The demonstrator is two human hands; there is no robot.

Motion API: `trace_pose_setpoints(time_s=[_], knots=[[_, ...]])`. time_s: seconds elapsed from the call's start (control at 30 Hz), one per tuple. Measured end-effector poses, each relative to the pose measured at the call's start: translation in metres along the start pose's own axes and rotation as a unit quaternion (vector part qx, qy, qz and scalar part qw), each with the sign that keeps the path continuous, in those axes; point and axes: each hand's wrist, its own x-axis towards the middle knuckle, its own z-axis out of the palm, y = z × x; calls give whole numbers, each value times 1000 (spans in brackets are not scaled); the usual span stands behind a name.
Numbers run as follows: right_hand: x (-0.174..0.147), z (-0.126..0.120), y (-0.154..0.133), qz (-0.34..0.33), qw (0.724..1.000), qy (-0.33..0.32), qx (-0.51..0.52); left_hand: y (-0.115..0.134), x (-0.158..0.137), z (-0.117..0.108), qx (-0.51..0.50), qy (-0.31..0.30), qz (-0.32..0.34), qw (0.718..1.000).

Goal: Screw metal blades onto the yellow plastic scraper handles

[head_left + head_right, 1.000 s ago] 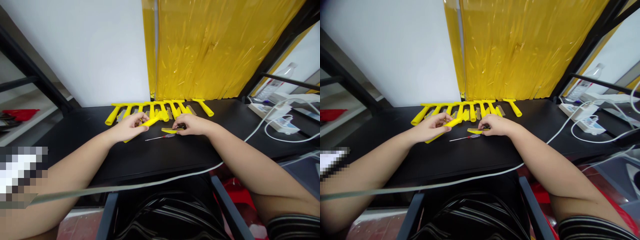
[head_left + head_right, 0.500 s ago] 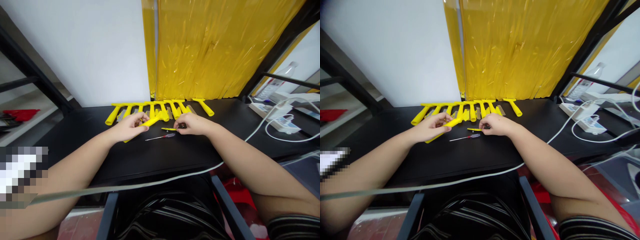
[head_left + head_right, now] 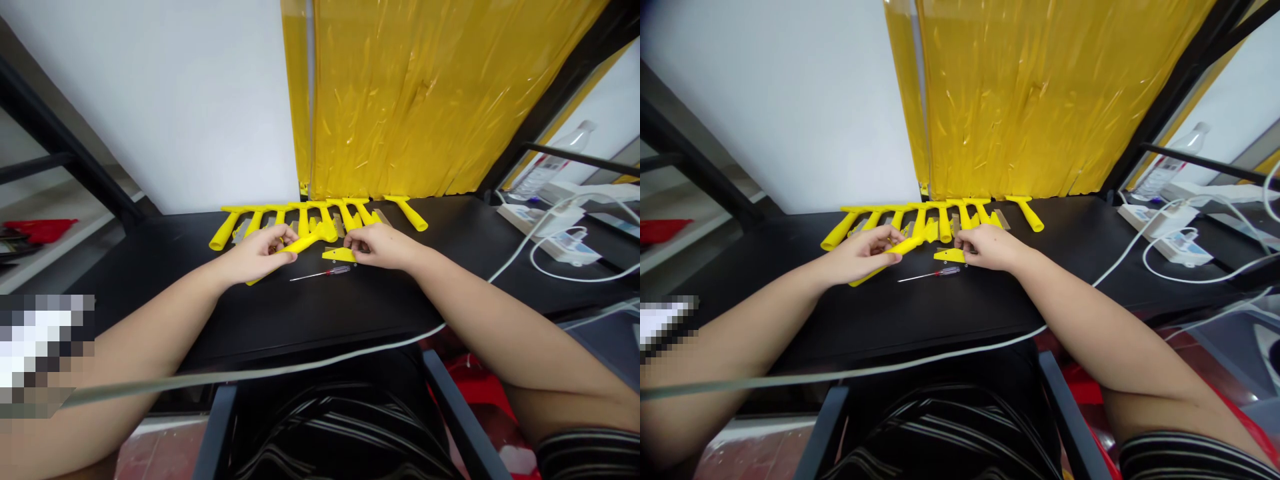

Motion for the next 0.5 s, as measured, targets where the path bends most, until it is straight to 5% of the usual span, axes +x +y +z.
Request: trace_pose_setpoints(time_s=[0.27,0.5], knots=[[1,1,2,12,1000,8,25,2,-2,-1,26,-2,11,1000],[-1,0,12,51,987,1,150,16,-4,-3,95,0,33,995]])
